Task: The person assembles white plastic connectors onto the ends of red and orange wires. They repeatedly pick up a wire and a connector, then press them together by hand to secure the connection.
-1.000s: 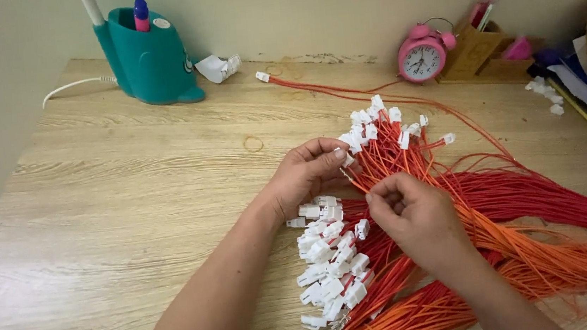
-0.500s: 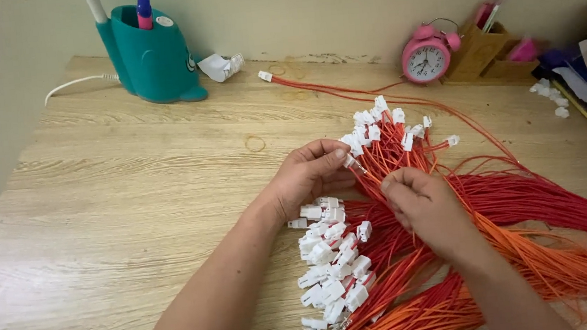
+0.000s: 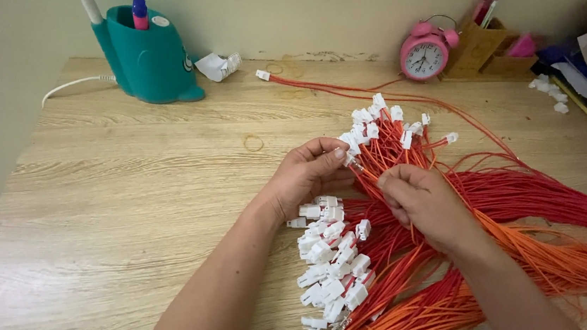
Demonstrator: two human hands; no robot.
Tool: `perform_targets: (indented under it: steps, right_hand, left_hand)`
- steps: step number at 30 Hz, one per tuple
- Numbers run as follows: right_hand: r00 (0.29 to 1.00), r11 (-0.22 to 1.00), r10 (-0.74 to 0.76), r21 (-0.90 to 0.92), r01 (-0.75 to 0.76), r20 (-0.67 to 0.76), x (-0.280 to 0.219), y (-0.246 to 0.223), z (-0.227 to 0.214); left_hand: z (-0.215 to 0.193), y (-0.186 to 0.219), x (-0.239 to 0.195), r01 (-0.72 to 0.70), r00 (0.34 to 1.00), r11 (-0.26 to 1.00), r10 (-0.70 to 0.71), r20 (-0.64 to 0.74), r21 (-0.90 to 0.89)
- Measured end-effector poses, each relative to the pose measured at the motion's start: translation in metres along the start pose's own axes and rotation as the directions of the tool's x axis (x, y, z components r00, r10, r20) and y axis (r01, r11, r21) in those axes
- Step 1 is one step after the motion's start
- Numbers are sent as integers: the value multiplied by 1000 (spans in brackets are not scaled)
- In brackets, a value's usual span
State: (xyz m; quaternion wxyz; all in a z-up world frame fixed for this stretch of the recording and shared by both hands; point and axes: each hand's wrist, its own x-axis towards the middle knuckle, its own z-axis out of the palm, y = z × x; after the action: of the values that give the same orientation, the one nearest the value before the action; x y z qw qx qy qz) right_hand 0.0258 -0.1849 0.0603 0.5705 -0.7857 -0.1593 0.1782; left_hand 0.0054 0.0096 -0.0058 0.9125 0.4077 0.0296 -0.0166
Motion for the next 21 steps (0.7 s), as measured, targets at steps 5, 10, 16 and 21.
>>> perform_targets:
  steps: [5,10,16,21]
  right_hand:
    - [1000,1000,4,8,-3,-8,-2,0,3]
    - [1000,996,15,90,-14,-15,2,-3,5]
    - [998,999,42,8,-41,-50,9,-2,5]
    - [991,961,-97,-267,68,-97,17,5,2]
  left_hand:
    - [-1,-1,-1,5,1000,1000,-5,-5,7]
    - [5,2,-1,10,1000,999,-10,-17,41]
    - [7,3,-5,20,1000,999,-19,-18,45]
    - [12,9,-8,32,999,999,-32,-34,20]
